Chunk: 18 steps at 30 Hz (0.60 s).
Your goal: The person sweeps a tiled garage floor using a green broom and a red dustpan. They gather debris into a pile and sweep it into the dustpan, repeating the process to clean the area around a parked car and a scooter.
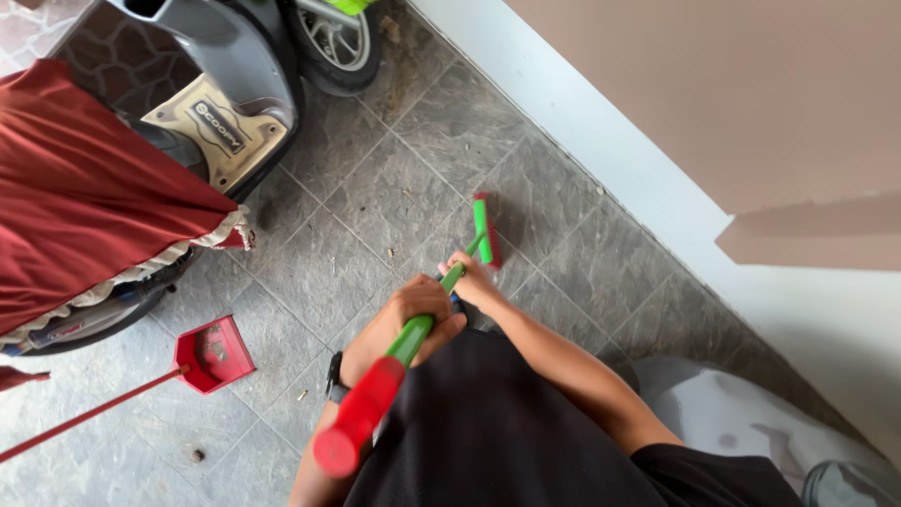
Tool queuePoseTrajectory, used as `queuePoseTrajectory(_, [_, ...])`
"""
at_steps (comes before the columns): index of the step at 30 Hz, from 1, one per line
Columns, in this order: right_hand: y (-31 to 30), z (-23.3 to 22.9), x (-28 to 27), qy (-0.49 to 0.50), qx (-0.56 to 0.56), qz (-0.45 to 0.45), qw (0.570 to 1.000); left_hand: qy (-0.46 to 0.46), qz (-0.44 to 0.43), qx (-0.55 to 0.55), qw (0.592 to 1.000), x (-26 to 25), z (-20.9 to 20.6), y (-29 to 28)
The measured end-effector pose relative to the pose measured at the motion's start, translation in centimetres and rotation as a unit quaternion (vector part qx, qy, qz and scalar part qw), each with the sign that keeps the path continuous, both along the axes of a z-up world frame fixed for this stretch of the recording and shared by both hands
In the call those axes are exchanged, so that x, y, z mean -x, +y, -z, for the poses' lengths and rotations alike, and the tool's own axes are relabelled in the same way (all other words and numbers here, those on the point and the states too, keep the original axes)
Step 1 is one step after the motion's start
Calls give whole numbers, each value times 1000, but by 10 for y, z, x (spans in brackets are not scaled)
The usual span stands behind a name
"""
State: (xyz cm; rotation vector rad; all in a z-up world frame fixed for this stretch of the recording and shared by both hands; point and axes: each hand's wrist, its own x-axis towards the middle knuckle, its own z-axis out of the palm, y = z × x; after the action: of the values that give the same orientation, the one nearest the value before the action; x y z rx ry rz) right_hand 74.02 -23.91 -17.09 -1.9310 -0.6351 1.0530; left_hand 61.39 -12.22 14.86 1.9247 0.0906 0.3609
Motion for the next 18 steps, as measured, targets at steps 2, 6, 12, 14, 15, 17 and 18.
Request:
queuePoseTrajectory(2, [7,-30,1,19,1,-21,1000,-1,-9,9,1000,5,-17,1])
queuePoseTrajectory(6, [-1,-71,-17,42,-8,-90,995,5,-25,28,999,12,-29,-8])
queuePoseTrajectory(12, [-11,-64,-75,-3,57,-150,987,-43,-97,69,992,3,16,-24])
queuePoseTrajectory(14, [-15,-39,-108,-20,14,-154,988,-41,-144,72,986,-7,36,-32])
queuePoseTrajectory(15, [-17,-24,-122,-21,-45,-154,987,-33,-174,71,982,-12,45,-38])
queuePoseTrajectory(17, [-21,6,-145,-33,-50,-173,983,-12,-210,85,974,-23,64,-53])
queuePoseTrajectory(18, [-24,18,-153,-46,2,-193,980,0,-216,99,971,-30,73,-60])
